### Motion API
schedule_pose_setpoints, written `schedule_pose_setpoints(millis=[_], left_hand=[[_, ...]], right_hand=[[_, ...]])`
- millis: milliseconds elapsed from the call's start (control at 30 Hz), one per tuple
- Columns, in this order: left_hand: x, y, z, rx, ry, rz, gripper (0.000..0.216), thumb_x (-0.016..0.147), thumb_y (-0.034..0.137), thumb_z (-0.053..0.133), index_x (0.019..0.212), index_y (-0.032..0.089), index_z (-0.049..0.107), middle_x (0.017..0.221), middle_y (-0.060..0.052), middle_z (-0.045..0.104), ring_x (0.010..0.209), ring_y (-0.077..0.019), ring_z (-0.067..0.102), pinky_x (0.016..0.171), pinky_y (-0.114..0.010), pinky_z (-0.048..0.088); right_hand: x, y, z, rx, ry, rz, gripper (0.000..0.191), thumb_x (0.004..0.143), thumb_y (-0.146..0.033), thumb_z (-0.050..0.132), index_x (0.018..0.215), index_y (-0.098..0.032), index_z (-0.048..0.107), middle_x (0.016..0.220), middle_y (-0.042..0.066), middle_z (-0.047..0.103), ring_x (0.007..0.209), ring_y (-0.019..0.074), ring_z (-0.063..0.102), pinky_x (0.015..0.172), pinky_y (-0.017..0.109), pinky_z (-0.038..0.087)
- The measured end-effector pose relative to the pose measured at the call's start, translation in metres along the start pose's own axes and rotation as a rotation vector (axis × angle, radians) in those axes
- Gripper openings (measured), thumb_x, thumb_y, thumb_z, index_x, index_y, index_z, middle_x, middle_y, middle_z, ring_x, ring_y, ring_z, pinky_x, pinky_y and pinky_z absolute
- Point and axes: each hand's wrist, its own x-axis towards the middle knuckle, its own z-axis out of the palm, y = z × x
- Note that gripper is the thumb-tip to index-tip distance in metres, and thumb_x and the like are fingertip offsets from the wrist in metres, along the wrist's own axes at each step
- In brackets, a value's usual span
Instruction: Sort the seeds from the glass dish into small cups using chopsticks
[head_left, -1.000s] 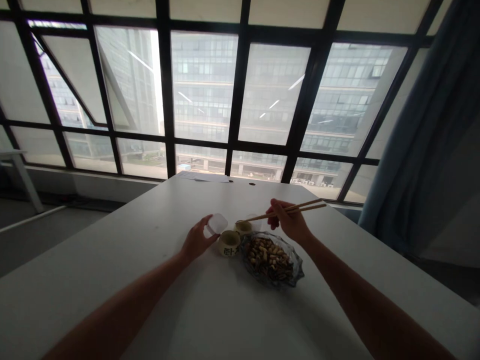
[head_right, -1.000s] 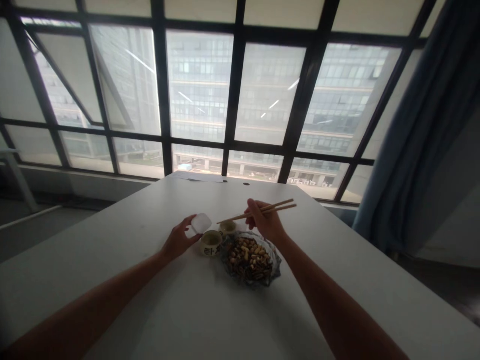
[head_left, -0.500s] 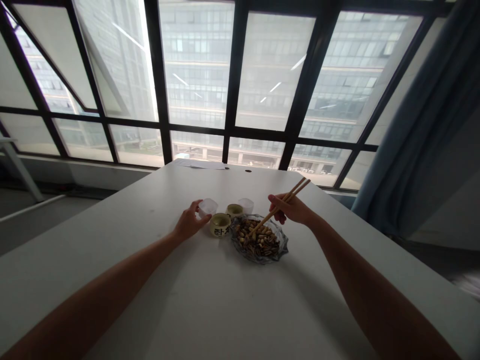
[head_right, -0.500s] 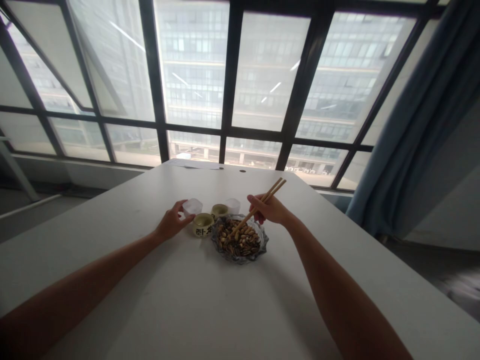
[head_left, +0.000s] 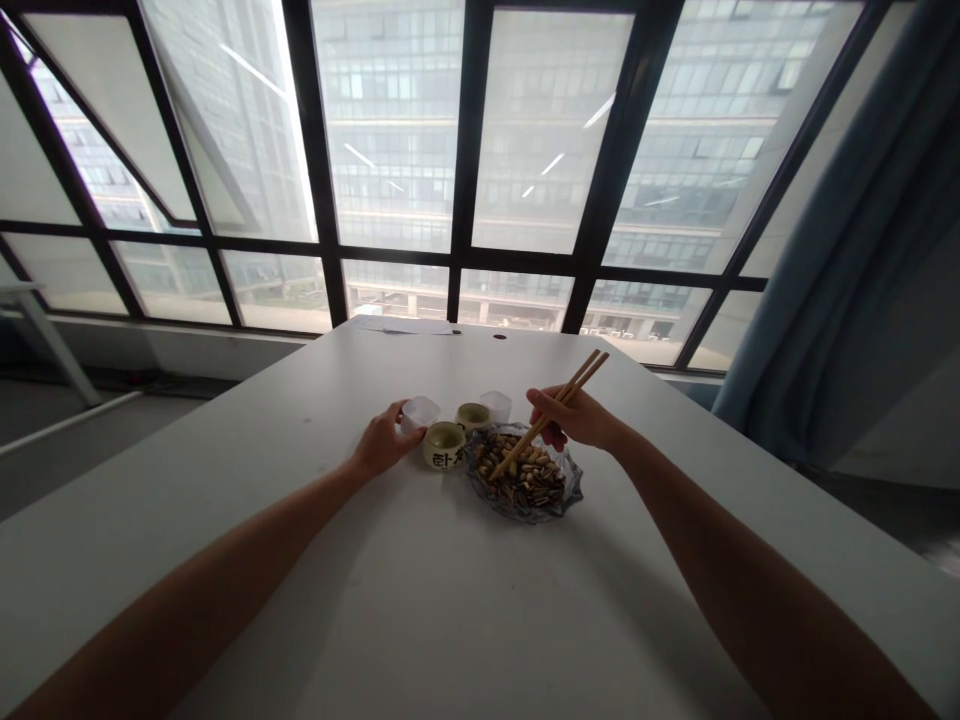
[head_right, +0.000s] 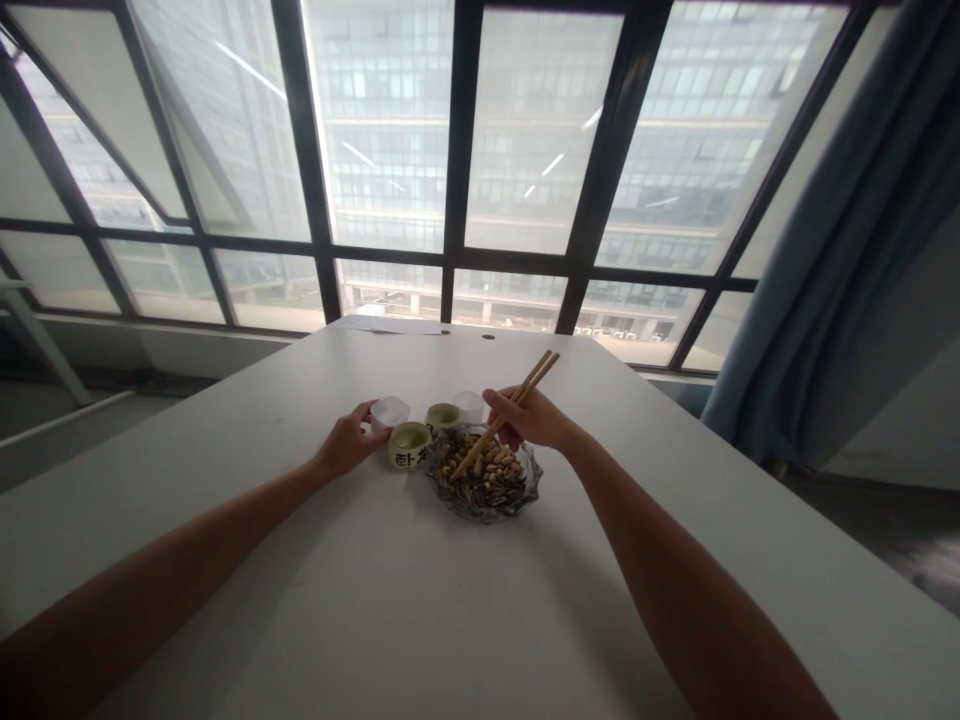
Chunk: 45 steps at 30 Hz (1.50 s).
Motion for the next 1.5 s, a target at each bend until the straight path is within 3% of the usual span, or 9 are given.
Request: schedule_pose_setpoints(millis=[333,533,933,1100,1267,1500], left_hand=[[0.000,-0.001,0.001,0.008,-0.010,-0.020,0.066,0.076,0.047,0.068,0.131,0.011,0.056,0.105,-0.015,0.073,0.095,-0.0287,0.071,0.079,-0.035,0.057],[-0.001,0.000,-0.001,0.004,-0.021,-0.019,0.067,0.073,0.047,0.069,0.129,0.012,0.056,0.102,-0.014,0.074,0.093,-0.0288,0.072,0.076,-0.035,0.057],[0.001,-0.007,0.003,-0.044,0.001,0.019,0.068,0.072,0.046,0.069,0.131,0.014,0.055,0.104,-0.013,0.073,0.093,-0.0279,0.072,0.080,-0.036,0.057],[0.001,-0.005,0.002,-0.046,-0.010,0.009,0.071,0.072,0.048,0.069,0.132,0.012,0.055,0.107,-0.014,0.073,0.094,-0.0276,0.071,0.079,-0.035,0.058],[0.001,-0.006,0.003,-0.050,0.000,0.017,0.068,0.071,0.048,0.070,0.128,0.014,0.057,0.104,-0.013,0.074,0.096,-0.0277,0.071,0.080,-0.035,0.058],[0.001,-0.009,0.004,-0.066,0.003,0.044,0.066,0.070,0.046,0.071,0.126,0.016,0.056,0.104,-0.012,0.073,0.098,-0.0275,0.070,0.081,-0.036,0.058]], right_hand=[[0.000,-0.002,-0.005,-0.001,0.120,0.003,0.072,0.067,-0.086,0.060,0.059,-0.014,0.062,0.039,0.003,0.057,0.029,0.0101,0.049,0.030,0.019,0.036],[0.001,0.001,0.000,0.000,0.043,0.019,0.071,0.069,-0.085,0.059,0.061,-0.014,0.062,0.041,0.003,0.058,0.030,0.0101,0.050,0.031,0.019,0.038],[0.002,0.002,0.003,-0.029,0.020,0.038,0.068,0.072,-0.082,0.059,0.064,-0.015,0.061,0.041,0.002,0.058,0.029,0.0099,0.050,0.031,0.018,0.037],[0.002,0.001,-0.002,0.007,0.097,0.016,0.070,0.068,-0.085,0.060,0.061,-0.015,0.061,0.039,0.003,0.057,0.028,0.0102,0.048,0.030,0.019,0.036],[0.004,0.002,-0.008,0.049,0.260,-0.027,0.069,0.068,-0.084,0.061,0.061,-0.015,0.061,0.040,0.004,0.058,0.028,0.0116,0.049,0.029,0.021,0.035],[0.003,0.002,-0.011,0.114,0.355,-0.081,0.067,0.067,-0.082,0.065,0.062,-0.015,0.062,0.041,0.004,0.058,0.030,0.0124,0.050,0.029,0.022,0.034]])
